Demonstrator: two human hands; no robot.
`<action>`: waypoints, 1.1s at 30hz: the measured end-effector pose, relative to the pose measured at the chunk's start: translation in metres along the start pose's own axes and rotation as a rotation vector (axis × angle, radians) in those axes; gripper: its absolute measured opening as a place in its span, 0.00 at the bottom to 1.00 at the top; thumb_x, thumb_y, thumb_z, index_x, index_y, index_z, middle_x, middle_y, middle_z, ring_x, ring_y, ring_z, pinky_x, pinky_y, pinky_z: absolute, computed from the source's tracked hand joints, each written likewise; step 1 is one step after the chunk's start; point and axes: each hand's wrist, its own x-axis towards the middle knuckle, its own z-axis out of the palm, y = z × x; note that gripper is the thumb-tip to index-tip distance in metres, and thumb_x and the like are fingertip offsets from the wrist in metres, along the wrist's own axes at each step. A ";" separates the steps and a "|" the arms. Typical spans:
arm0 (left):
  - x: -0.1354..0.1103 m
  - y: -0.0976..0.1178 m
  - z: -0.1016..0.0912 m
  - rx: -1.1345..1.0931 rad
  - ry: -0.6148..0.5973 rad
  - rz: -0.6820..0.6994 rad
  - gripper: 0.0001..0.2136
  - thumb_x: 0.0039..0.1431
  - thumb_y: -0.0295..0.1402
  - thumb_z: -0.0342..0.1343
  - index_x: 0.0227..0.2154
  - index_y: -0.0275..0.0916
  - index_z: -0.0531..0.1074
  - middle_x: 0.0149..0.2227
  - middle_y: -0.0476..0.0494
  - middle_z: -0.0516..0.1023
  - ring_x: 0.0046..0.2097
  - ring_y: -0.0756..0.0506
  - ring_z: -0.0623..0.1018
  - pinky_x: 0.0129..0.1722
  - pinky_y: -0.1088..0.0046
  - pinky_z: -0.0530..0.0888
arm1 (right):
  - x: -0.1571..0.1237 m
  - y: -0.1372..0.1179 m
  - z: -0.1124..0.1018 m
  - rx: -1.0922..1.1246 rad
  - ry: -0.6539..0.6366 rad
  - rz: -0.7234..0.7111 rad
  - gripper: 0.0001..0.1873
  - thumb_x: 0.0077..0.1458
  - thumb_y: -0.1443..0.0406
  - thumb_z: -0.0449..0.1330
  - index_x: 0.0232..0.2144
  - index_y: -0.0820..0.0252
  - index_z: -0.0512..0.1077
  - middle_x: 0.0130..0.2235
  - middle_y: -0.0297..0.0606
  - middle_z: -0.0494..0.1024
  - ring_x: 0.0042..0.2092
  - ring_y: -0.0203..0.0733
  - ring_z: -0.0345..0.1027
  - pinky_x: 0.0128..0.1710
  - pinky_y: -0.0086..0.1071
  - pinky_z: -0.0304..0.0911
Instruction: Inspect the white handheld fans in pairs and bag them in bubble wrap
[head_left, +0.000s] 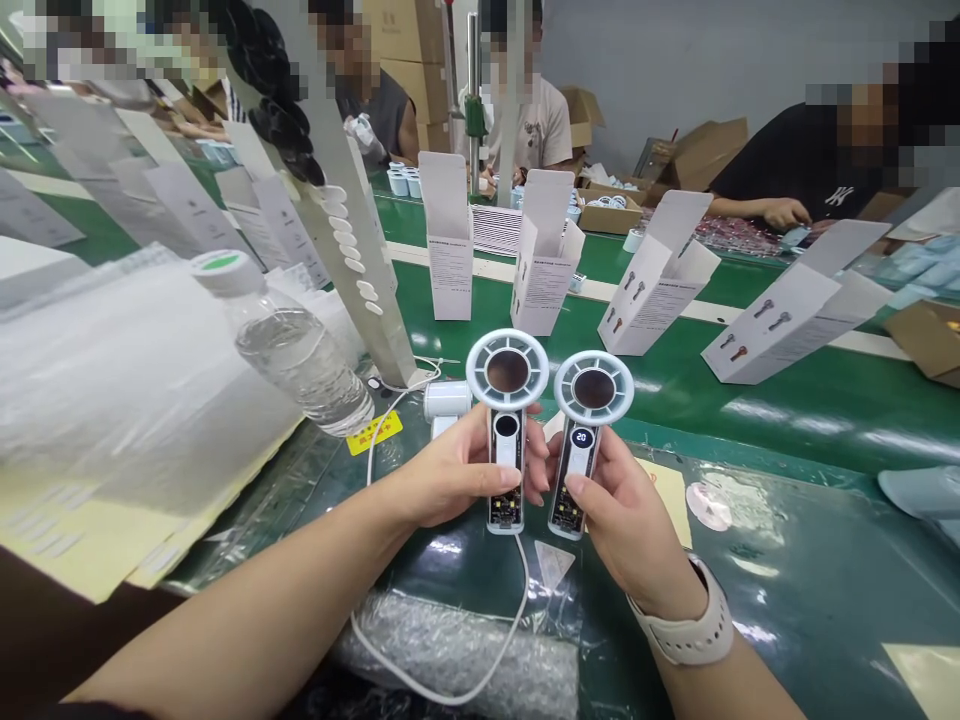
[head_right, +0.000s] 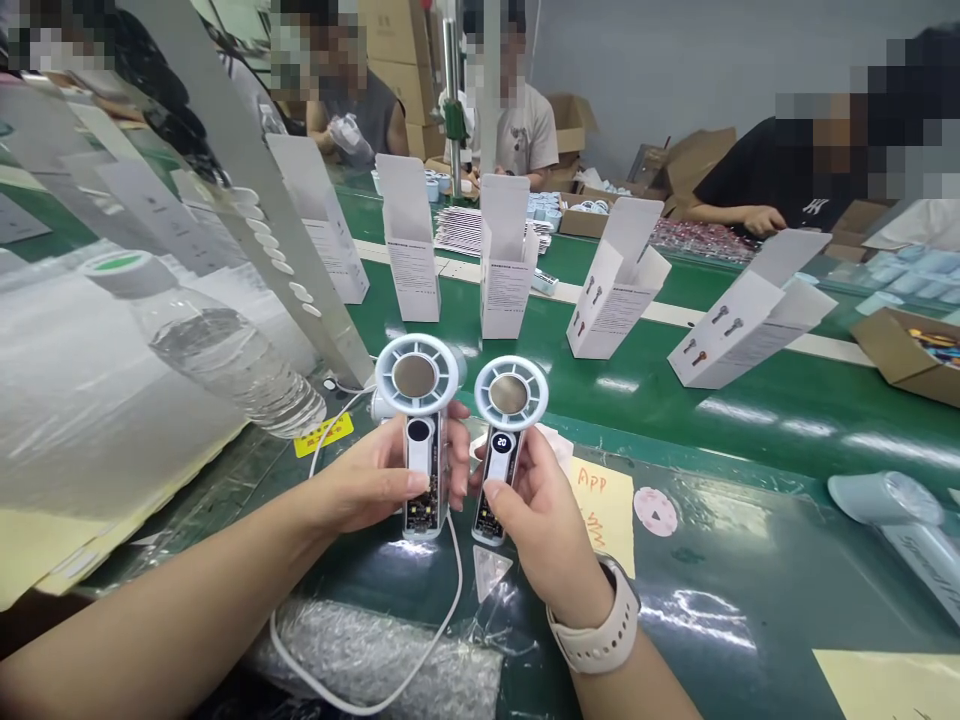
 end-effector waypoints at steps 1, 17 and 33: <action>0.000 0.001 0.000 0.007 -0.006 -0.001 0.21 0.50 0.31 0.66 0.47 0.38 0.66 0.38 0.45 0.73 0.37 0.46 0.77 0.37 0.68 0.74 | 0.000 0.000 0.001 -0.007 -0.005 -0.014 0.15 0.58 0.58 0.63 0.46 0.52 0.68 0.43 0.38 0.73 0.45 0.46 0.69 0.49 0.43 0.66; 0.004 -0.005 -0.006 0.196 0.030 0.001 0.18 0.54 0.46 0.63 0.36 0.37 0.67 0.28 0.47 0.73 0.31 0.48 0.73 0.32 0.71 0.70 | -0.005 -0.002 0.002 0.057 0.041 -0.009 0.10 0.60 0.56 0.61 0.40 0.54 0.72 0.37 0.33 0.74 0.33 0.36 0.69 0.33 0.31 0.69; 0.007 -0.013 -0.006 0.138 0.103 -0.029 0.16 0.54 0.42 0.63 0.36 0.38 0.64 0.28 0.48 0.72 0.31 0.46 0.75 0.33 0.66 0.72 | 0.001 0.004 0.003 0.071 0.095 0.021 0.09 0.58 0.60 0.60 0.41 0.55 0.72 0.37 0.35 0.75 0.34 0.40 0.69 0.31 0.34 0.68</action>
